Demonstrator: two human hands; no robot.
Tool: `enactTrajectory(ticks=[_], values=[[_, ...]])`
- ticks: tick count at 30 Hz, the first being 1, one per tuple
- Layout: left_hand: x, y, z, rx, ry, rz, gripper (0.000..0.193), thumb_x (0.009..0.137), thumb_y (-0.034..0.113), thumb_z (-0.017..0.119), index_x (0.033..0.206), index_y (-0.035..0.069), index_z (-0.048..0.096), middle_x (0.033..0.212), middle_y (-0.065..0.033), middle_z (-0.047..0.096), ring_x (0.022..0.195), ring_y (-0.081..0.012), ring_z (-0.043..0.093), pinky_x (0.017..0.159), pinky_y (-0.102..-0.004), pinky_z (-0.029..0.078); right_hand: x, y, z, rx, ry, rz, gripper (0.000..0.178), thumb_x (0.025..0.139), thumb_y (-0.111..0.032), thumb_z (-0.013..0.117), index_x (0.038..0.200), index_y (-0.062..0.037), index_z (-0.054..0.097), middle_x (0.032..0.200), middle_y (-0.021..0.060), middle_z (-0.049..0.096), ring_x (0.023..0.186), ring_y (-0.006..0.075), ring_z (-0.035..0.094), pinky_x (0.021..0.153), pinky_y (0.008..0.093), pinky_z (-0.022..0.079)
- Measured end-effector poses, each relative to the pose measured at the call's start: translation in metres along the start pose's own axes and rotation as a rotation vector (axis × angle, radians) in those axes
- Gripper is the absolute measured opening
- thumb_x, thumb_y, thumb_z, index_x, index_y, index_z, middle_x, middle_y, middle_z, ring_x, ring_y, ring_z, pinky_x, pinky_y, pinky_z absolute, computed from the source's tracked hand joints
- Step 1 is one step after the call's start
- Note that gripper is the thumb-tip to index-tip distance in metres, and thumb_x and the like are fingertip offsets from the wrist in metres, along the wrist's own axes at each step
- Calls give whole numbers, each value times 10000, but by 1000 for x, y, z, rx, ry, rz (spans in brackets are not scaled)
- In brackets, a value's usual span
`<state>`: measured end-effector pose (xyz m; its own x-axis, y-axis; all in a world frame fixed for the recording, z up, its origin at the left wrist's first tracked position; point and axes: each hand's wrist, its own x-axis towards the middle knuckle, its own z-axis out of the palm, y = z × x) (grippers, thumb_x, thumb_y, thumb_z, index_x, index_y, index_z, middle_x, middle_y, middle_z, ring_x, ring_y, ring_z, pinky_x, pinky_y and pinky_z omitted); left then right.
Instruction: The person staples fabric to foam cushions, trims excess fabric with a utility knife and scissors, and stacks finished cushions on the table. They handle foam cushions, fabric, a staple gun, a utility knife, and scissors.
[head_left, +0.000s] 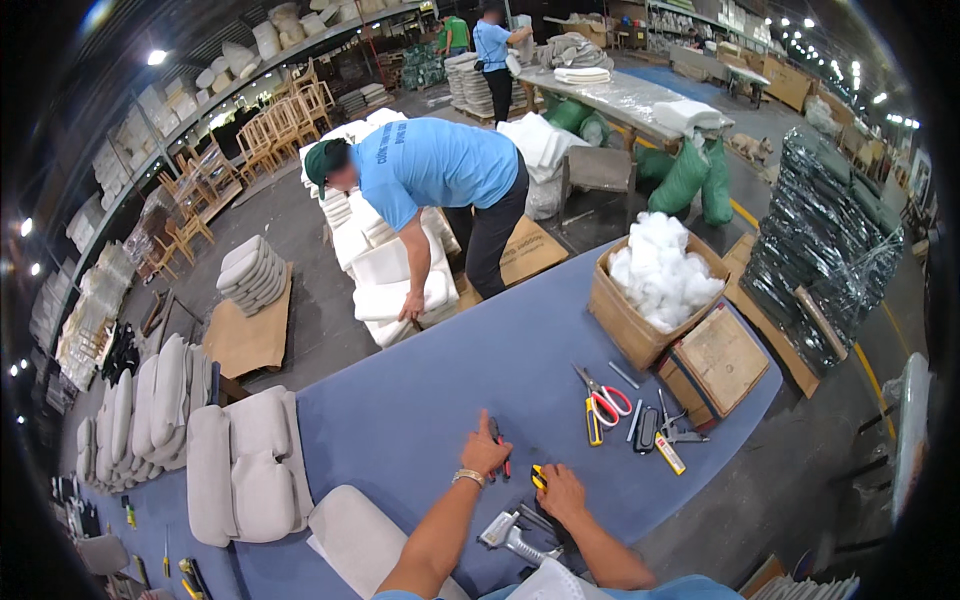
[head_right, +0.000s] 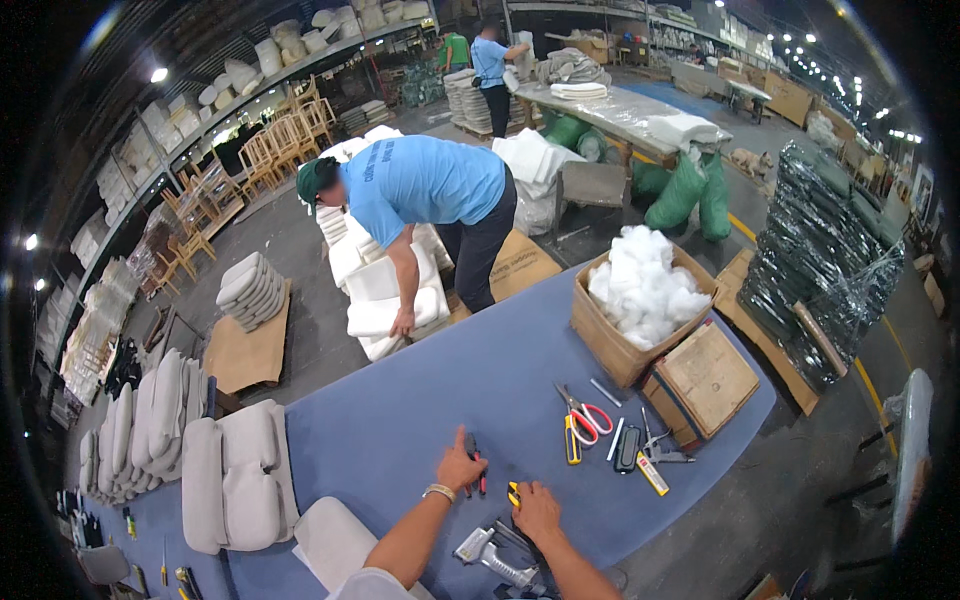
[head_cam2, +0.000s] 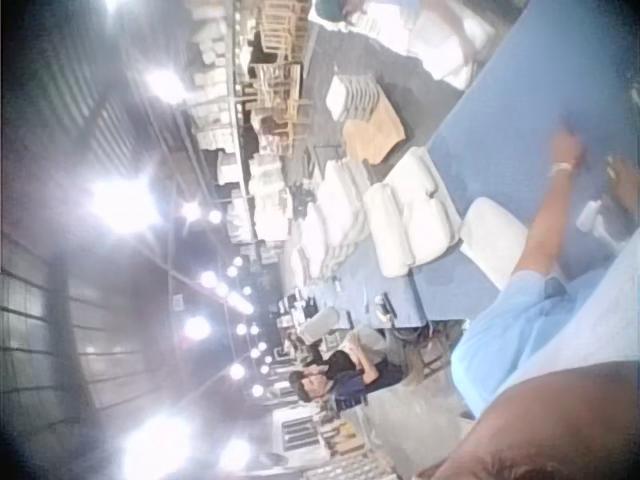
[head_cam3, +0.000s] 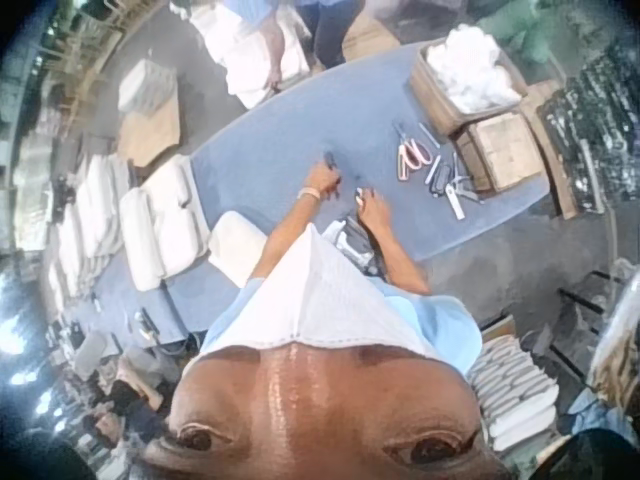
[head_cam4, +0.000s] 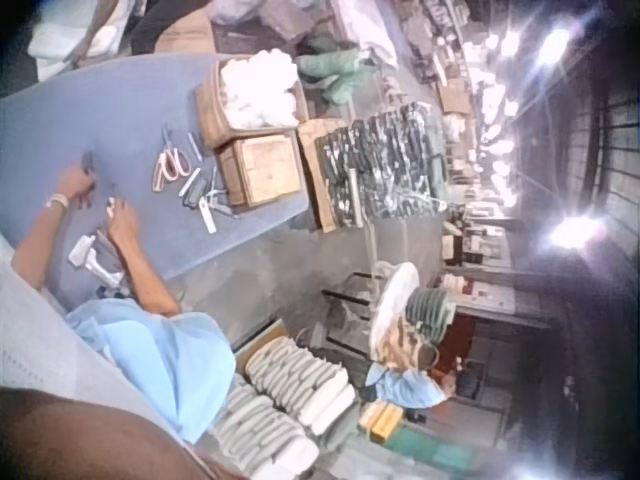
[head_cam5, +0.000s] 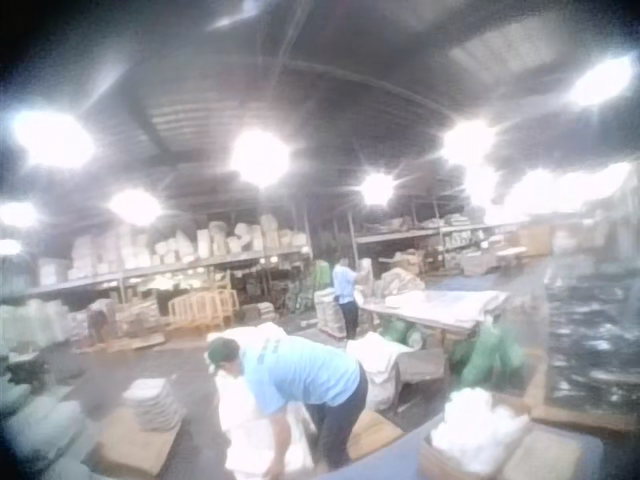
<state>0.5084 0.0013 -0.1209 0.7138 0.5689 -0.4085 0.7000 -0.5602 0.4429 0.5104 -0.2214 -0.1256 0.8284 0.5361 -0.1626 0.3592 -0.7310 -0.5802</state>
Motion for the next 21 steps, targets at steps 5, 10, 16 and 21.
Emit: enactTrajectory(ticks=[5,10,16,21], values=[[-1,15,46,-166,-66,237,1011,867,399,751,1660,194,159,1293,-225,625,1084,-370,683,931,-476,552,8,37,-27,59,265,5,453,786,-199,825,1181,-80,637,1146,171,627,1059,405,610,894,493,509],[-74,-14,36,-611,8,237,814,927,350,731,1606,141,335,1196,-163,694,922,-258,716,867,-408,568,-12,36,-61,123,100,-44,373,834,-326,804,1094,-81,699,1076,157,701,1009,384,672,852,468,538],[-221,-162,24,-378,635,46,563,945,205,709,1448,14,544,1167,-161,696,1028,-281,681,914,-401,548,-105,-2,-11,-111,-563,-190,541,855,-478,759,1242,-123,630,1233,173,674,1061,414,688,829,529,564],[-350,-238,22,-61,1040,-316,488,966,149,653,1411,-22,548,1244,-241,609,1163,-404,559,1019,-490,445,-113,-9,20,-235,-370,-306,521,802,-446,777,1105,-81,562,1023,184,709,931,433,702,762,589,541]])
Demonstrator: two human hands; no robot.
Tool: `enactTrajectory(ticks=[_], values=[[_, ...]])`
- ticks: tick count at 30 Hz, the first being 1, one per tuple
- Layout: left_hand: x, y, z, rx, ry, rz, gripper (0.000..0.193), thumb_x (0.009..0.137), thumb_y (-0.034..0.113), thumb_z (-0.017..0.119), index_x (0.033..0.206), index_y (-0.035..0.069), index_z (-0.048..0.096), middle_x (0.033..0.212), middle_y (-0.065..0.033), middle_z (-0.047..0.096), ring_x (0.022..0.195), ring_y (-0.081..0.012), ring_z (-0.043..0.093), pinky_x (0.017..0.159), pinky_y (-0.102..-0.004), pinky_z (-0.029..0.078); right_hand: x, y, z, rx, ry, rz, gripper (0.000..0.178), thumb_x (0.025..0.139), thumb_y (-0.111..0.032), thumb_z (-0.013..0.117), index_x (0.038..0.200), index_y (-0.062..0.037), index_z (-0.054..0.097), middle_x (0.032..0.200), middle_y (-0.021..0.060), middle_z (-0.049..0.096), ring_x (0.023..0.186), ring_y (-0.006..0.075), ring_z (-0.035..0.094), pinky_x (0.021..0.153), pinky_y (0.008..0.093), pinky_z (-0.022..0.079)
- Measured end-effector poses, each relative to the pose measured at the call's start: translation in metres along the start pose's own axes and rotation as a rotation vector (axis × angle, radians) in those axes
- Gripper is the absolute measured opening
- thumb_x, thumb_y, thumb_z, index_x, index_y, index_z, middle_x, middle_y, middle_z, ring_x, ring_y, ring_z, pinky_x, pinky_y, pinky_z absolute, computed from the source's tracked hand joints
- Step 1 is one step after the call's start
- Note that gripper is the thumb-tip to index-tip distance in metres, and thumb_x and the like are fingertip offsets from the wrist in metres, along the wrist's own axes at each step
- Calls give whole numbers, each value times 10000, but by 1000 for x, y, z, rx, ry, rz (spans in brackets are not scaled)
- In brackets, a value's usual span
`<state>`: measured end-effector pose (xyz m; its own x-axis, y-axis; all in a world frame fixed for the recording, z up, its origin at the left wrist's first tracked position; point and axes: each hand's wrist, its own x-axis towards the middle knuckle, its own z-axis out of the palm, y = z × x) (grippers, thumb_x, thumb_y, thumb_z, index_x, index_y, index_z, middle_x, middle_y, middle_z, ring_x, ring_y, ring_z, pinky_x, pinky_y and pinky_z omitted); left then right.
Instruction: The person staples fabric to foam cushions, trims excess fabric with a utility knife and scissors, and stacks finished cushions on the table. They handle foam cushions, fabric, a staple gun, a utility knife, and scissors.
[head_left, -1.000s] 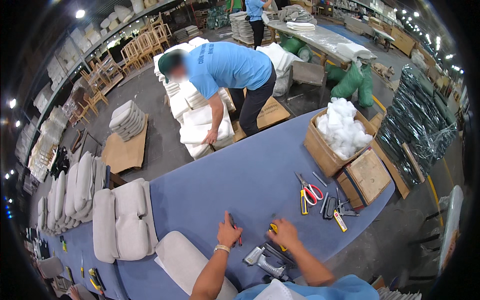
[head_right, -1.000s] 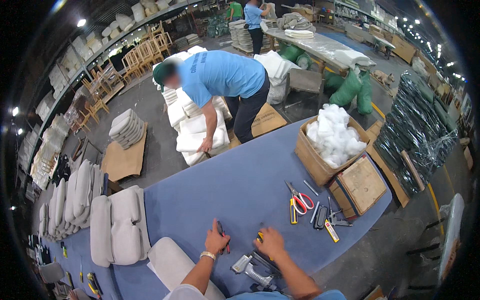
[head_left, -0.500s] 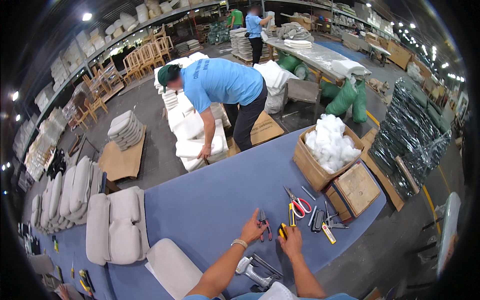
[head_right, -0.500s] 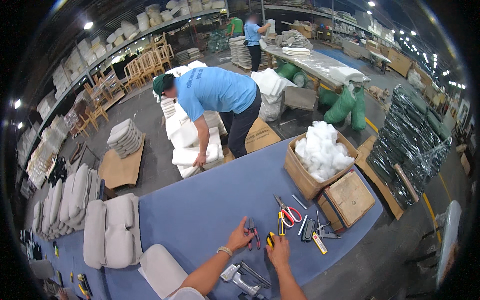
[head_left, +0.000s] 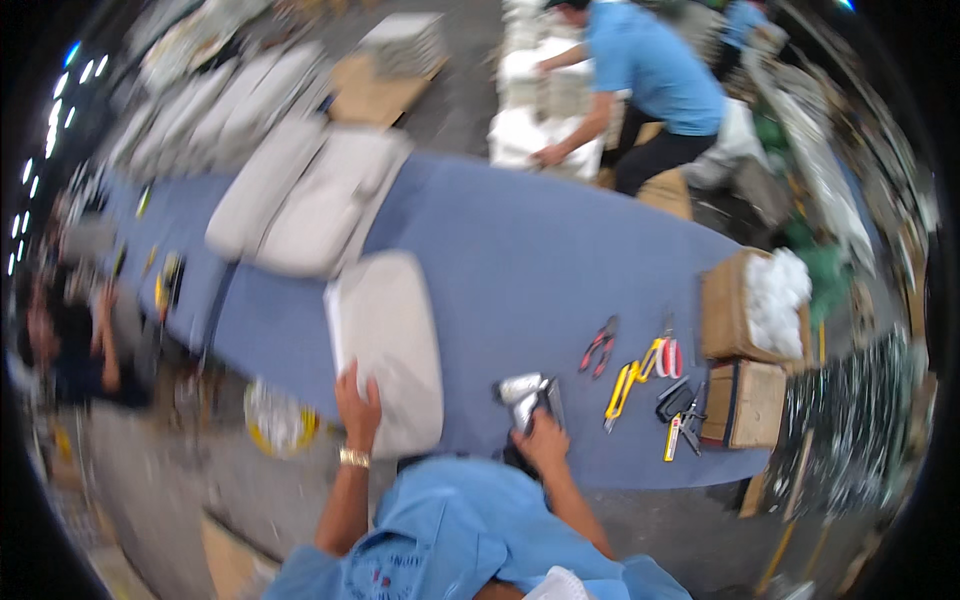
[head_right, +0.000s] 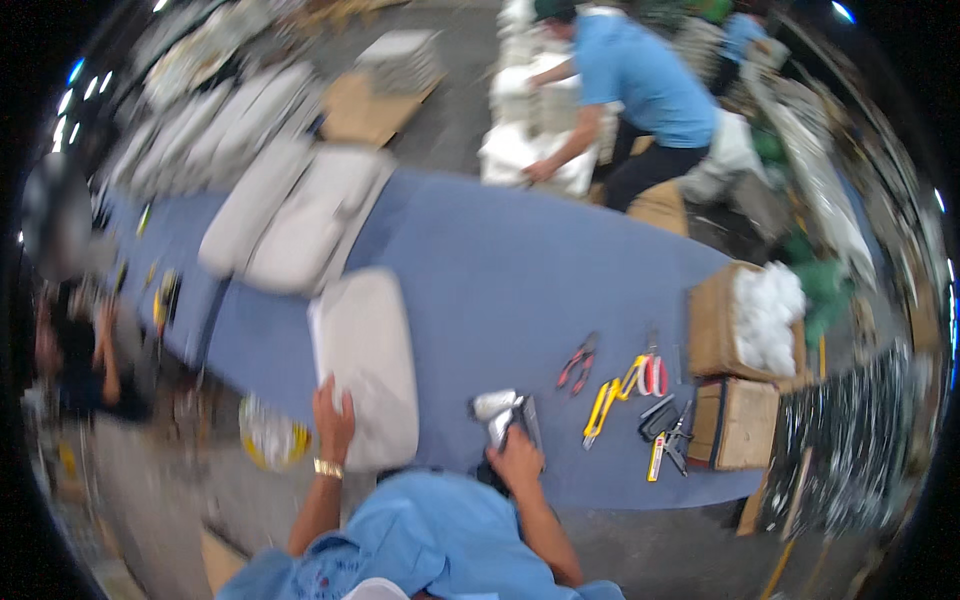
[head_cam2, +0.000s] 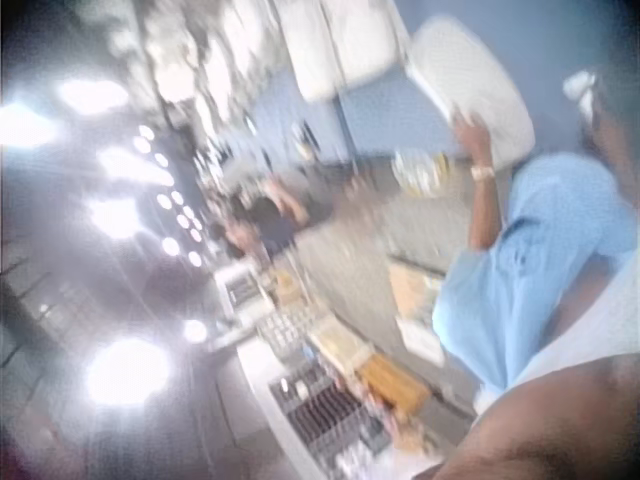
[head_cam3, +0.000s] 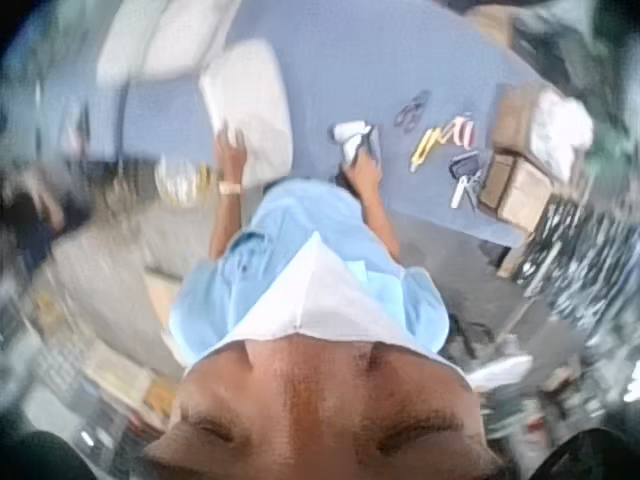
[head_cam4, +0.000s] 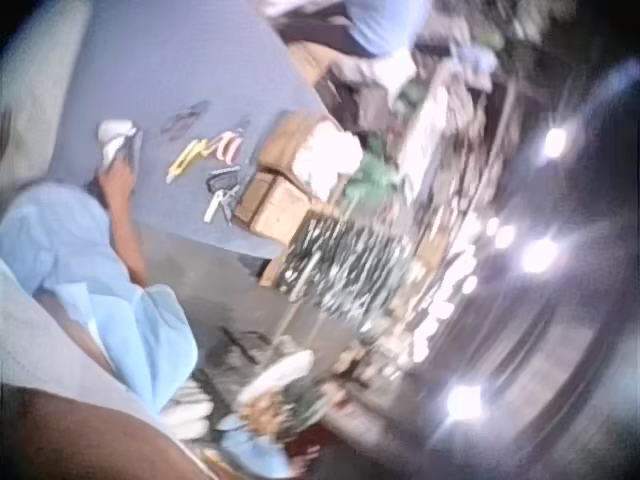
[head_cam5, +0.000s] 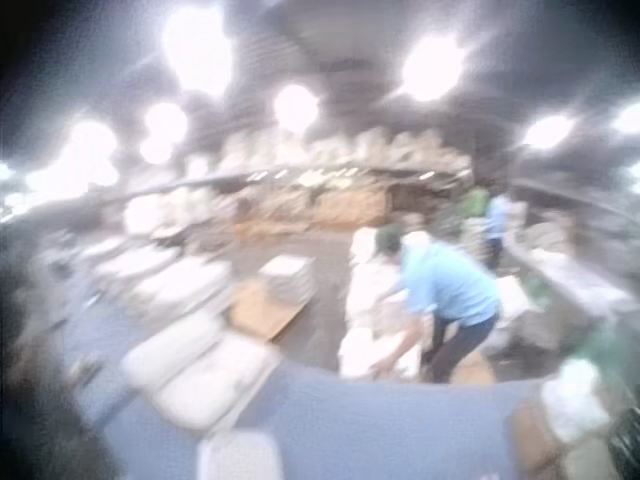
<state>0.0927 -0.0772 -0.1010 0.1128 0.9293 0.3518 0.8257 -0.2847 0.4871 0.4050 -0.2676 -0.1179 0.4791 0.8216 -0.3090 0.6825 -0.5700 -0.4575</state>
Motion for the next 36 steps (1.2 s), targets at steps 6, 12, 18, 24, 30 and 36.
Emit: enactTrajectory(ticks=[6,12,18,24,30,36], values=[[-74,-54,-23,-158,13,-530,530,978,290,659,1403,-12,562,1260,-242,613,1194,-414,568,1039,-478,453,34,44,-28,-35,169,-1,470,810,-396,792,1148,-98,656,1006,154,729,912,394,715,796,525,554],[-40,-42,1,-210,-124,-648,633,993,494,592,1341,-34,614,1259,-275,637,1192,-433,605,1042,-471,475,107,-45,-4,496,-126,-157,455,951,-388,720,1229,-29,682,1028,131,744,926,216,717,790,371,558],[-9,-28,27,-232,-22,-744,739,980,618,535,1336,-24,620,1226,-273,670,1169,-448,619,1014,-505,486,120,-156,87,544,-257,-197,616,915,-376,783,1307,68,612,1185,184,722,1066,266,694,930,364,542],[-21,24,22,-638,-129,-800,655,1021,604,487,1202,5,680,1092,-264,726,1075,-407,689,929,-494,522,54,-209,-53,577,-231,-479,450,863,-208,822,1177,37,611,1031,123,717,900,184,673,808,327,546],[-19,64,17,-864,-408,-625,647,1097,565,336,1474,83,548,1390,-172,642,1293,-289,600,1089,-403,450,3,-215,-88,368,-39,-487,472,863,-243,820,1194,13,602,825,74,651,707,201,641,681,346,540],[24,83,29,-1114,-385,-427,664,1114,542,269,1654,157,229,1707,-92,229,1568,-254,216,1269,-367,198,40,-187,-36,447,-138,-527,733,1003,-406,633,1523,50,389,1487,281,430,1322,363,508,1069,442,444]])
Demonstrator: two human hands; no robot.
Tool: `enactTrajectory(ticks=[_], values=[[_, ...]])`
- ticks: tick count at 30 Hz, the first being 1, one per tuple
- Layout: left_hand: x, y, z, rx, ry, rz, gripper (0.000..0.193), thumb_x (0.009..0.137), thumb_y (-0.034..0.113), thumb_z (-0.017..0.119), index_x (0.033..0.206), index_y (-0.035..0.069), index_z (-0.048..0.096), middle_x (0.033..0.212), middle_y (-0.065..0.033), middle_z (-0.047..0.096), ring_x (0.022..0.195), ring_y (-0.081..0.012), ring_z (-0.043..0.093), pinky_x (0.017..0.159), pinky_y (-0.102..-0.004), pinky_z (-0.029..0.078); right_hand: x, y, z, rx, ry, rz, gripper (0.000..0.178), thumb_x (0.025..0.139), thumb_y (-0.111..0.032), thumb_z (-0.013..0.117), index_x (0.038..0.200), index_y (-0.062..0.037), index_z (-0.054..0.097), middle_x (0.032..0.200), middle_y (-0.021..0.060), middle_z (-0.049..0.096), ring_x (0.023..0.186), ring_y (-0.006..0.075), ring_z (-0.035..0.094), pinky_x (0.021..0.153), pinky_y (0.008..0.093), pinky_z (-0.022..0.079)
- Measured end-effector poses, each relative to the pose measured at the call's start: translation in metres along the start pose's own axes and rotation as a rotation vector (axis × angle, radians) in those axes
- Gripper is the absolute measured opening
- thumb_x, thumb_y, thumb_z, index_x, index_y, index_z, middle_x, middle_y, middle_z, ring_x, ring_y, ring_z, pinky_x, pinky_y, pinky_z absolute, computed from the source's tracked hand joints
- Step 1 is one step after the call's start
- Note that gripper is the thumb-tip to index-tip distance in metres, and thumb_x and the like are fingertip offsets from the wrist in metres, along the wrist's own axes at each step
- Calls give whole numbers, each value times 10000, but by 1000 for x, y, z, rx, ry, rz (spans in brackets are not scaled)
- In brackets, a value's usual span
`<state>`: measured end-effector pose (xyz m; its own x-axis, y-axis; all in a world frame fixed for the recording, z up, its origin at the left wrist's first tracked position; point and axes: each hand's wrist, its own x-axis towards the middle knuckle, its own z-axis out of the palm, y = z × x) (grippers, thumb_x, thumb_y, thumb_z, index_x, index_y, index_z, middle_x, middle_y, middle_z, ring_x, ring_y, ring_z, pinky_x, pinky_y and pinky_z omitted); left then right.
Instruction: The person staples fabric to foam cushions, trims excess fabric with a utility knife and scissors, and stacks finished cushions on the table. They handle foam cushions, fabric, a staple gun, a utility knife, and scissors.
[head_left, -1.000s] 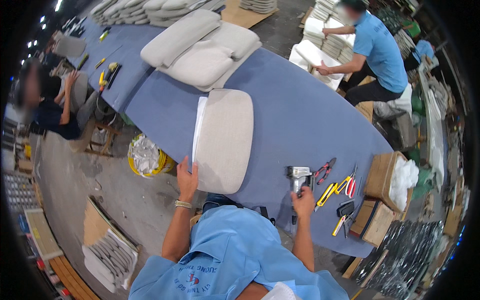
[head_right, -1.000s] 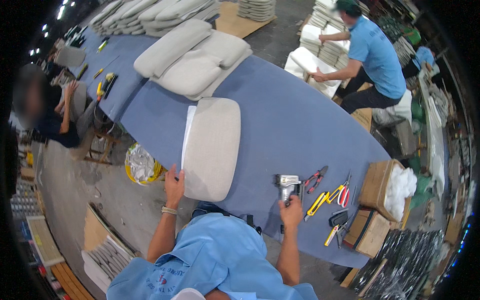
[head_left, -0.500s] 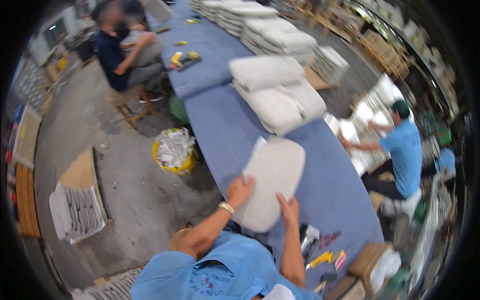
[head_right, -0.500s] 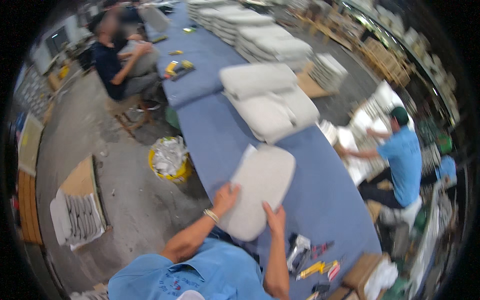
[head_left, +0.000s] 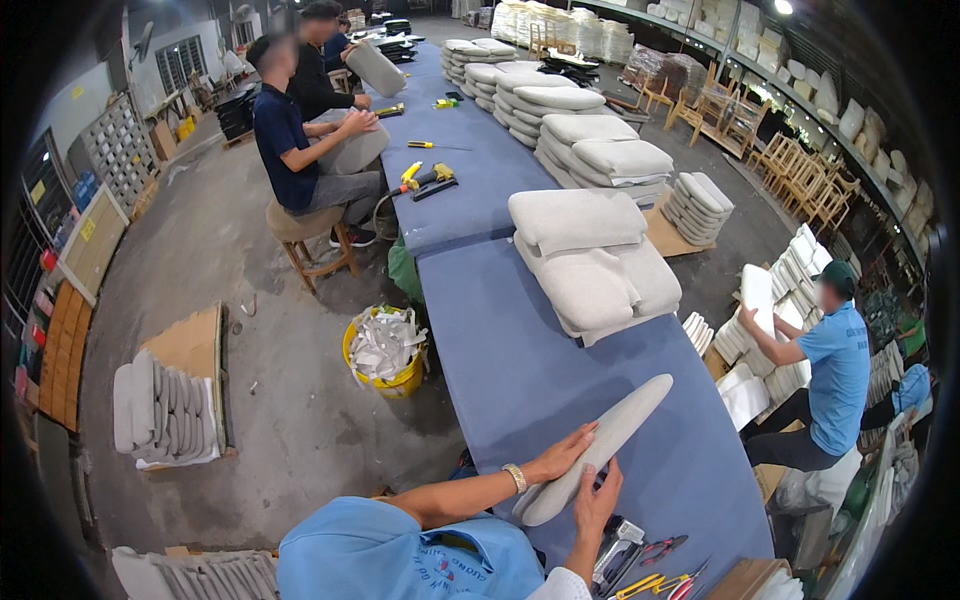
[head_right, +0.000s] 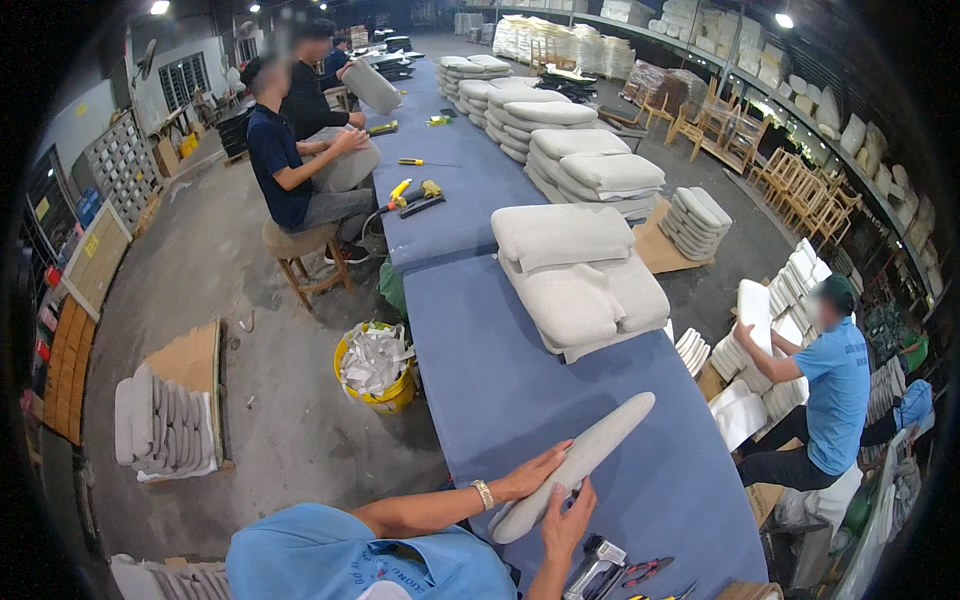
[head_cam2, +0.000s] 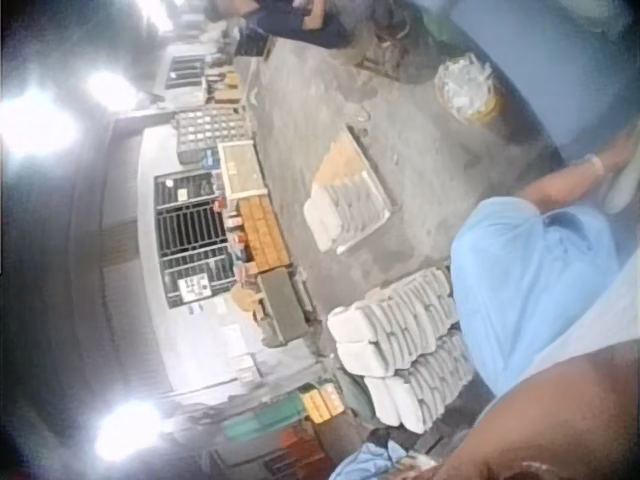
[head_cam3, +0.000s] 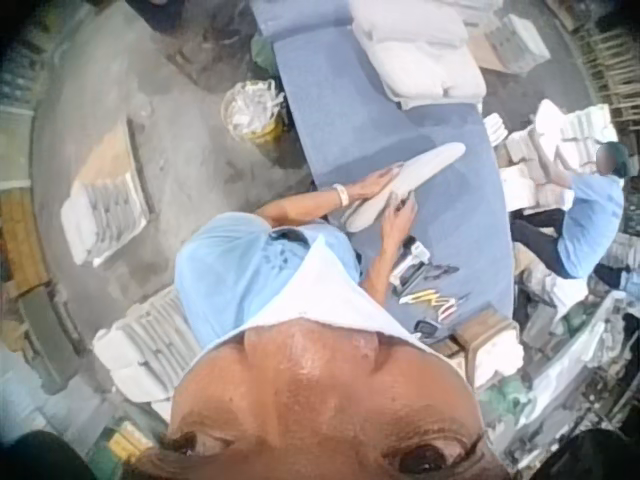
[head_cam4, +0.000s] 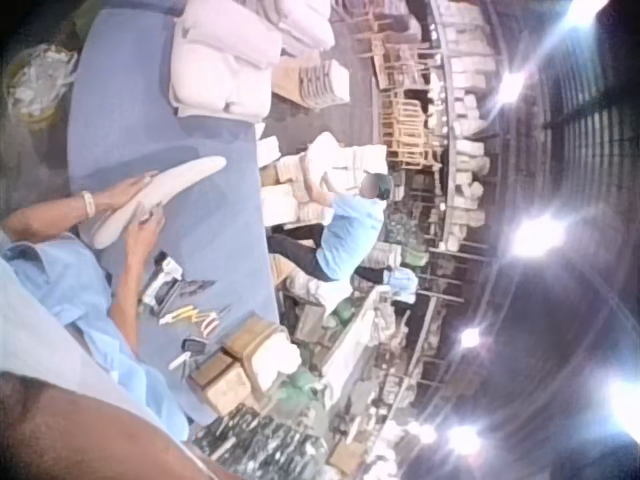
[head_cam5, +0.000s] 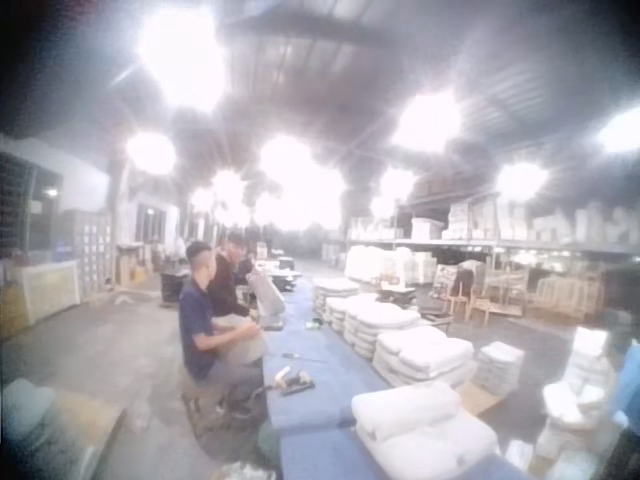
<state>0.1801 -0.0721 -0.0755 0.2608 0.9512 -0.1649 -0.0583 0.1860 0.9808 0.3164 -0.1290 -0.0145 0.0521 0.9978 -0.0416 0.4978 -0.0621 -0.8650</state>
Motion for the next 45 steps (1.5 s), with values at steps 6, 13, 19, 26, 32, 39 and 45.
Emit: enactTrajectory(ticks=[6,13,19,26,32,39,45], values=[[13,-3,24,156,-71,175,665,1119,522,223,1668,160,128,1734,-116,99,1604,-269,46,1298,-390,78,49,2,7,65,73,40,928,1037,-467,533,1594,118,77,1676,344,35,1583,425,51,1282,469,101],[14,-17,44,274,-28,78,662,1099,568,158,1673,241,115,1741,-130,55,1605,-330,6,1240,-647,41,143,-9,-14,-383,104,32,897,1028,-425,564,1618,61,94,1685,321,46,1580,427,76,1275,479,141],[12,-24,44,278,-6,137,666,1096,562,205,1668,222,169,1732,-159,96,1599,-362,52,1251,-614,73,164,38,-15,17,243,126,872,903,-222,735,1596,6,257,1604,289,327,1475,383,376,1218,459,293],[-6,22,39,329,57,383,666,1106,425,393,1639,68,213,1706,-212,164,1584,-370,136,1279,-481,137,137,-15,-80,246,-71,-197,857,763,20,773,1532,0,394,1392,209,601,1284,306,589,1090,399,451],[-48,187,-69,763,574,885,845,958,467,688,1593,44,326,1635,-208,341,1529,-381,302,1248,-462,249,96,-164,-120,-288,-369,-465,937,703,-37,861,1543,-110,452,1412,179,631,1271,323,628,1070,395,482],[-55,96,-112,953,61,207,800,838,558,780,1432,69,559,1335,-177,650,1192,-365,642,1000,-443,523,131,-31,-44,-530,-505,-685,705,752,-302,871,1389,-115,633,1231,152,718,1167,347,645,1023,457,474],[-71,57,-127,1121,192,258,680,835,515,797,1296,42,636,1177,-177,714,1059,-365,694,858,-453,559,106,-26,7,-397,31,-952,441,953,-484,623,1043,-68,740,999,100,719,1015,293,651,996,460,433]])
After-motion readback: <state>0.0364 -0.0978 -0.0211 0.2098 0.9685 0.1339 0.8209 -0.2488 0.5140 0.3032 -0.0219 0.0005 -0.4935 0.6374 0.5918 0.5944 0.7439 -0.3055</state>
